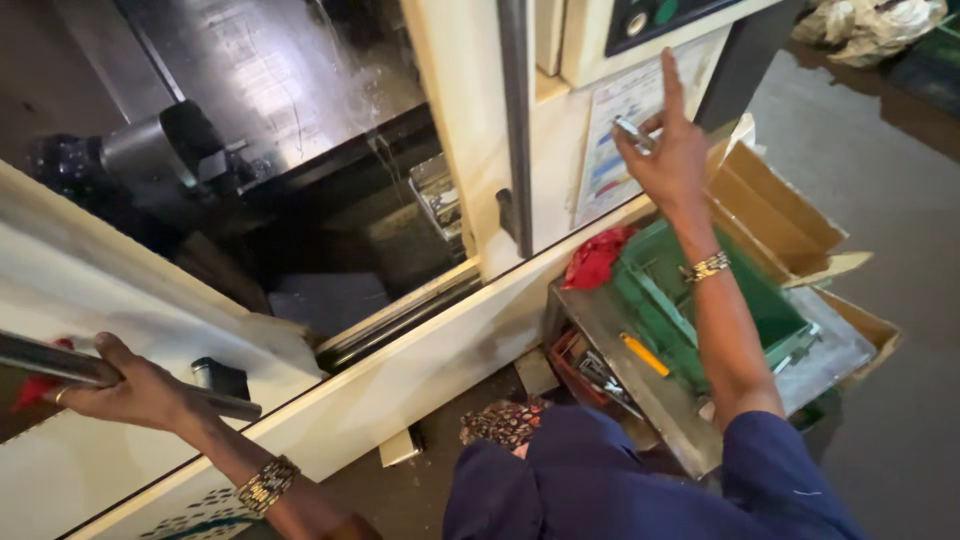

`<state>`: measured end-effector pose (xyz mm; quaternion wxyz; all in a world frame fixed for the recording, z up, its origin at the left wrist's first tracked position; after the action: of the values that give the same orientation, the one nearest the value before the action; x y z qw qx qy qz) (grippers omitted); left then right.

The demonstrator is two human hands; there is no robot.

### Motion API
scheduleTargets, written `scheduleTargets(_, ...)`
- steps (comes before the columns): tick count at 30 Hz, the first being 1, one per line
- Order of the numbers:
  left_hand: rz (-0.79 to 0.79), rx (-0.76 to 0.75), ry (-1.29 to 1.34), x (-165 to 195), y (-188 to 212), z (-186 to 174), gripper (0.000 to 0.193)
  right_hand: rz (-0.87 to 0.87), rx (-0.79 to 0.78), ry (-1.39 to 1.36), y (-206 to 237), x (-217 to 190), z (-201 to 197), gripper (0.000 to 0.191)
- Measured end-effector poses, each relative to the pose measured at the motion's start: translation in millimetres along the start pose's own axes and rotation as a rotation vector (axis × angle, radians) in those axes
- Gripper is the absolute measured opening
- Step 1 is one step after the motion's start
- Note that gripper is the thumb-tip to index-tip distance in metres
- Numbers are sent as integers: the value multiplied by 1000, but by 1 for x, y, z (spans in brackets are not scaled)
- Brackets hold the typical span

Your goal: The person opens a machine door, inserts a metal rod into a rotating component, and closes the door. They repeat this sequence multiple times, handling the rod and door with both hands.

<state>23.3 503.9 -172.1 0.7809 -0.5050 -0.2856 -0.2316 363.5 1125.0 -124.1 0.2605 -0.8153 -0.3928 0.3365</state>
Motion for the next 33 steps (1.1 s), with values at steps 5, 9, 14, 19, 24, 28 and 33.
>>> scheduleTargets(5, 6, 2, -117, 16, 23, 39, 39, -120, 17, 41, -26, 11, 8, 109)
scheduleTargets(9, 39, -49, -23, 22, 50, 73, 44, -172, 58, 22, -37, 22, 11, 111)
scheduleTargets(14, 43, -49, -47, 19, 93, 110, 52, -170, 56, -1, -46, 35, 18, 114)
scheduleTargets(19, 74, 30, -238, 16, 127, 146, 55, -172, 38, -26, -51, 43, 27, 116)
scheduleTargets(24, 74, 27, -221, 33, 164, 189, 54, -112, -20, 43, -58, 49, 30, 110)
scheduleTargets(28, -1, 13, -73, 51, 184, 227, 53, -94, -65, 37, -64, 46, 22, 103)
scheduleTargets(33, -268, 40, -6, 48, 206, 254, 57, -116, -164, 18, -58, 49, 15, 91)
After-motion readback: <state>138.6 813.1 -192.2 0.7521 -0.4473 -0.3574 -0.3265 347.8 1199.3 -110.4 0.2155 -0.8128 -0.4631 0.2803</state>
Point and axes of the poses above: each hand's wrist, its own y-axis away from the middle knuckle, its own z-axis out of the palm, x = y × z, the point moved 7 cm from there along -y, towards the middle knuckle, and after that the axes turned 12 degrees about y, right-handed, at the moved point
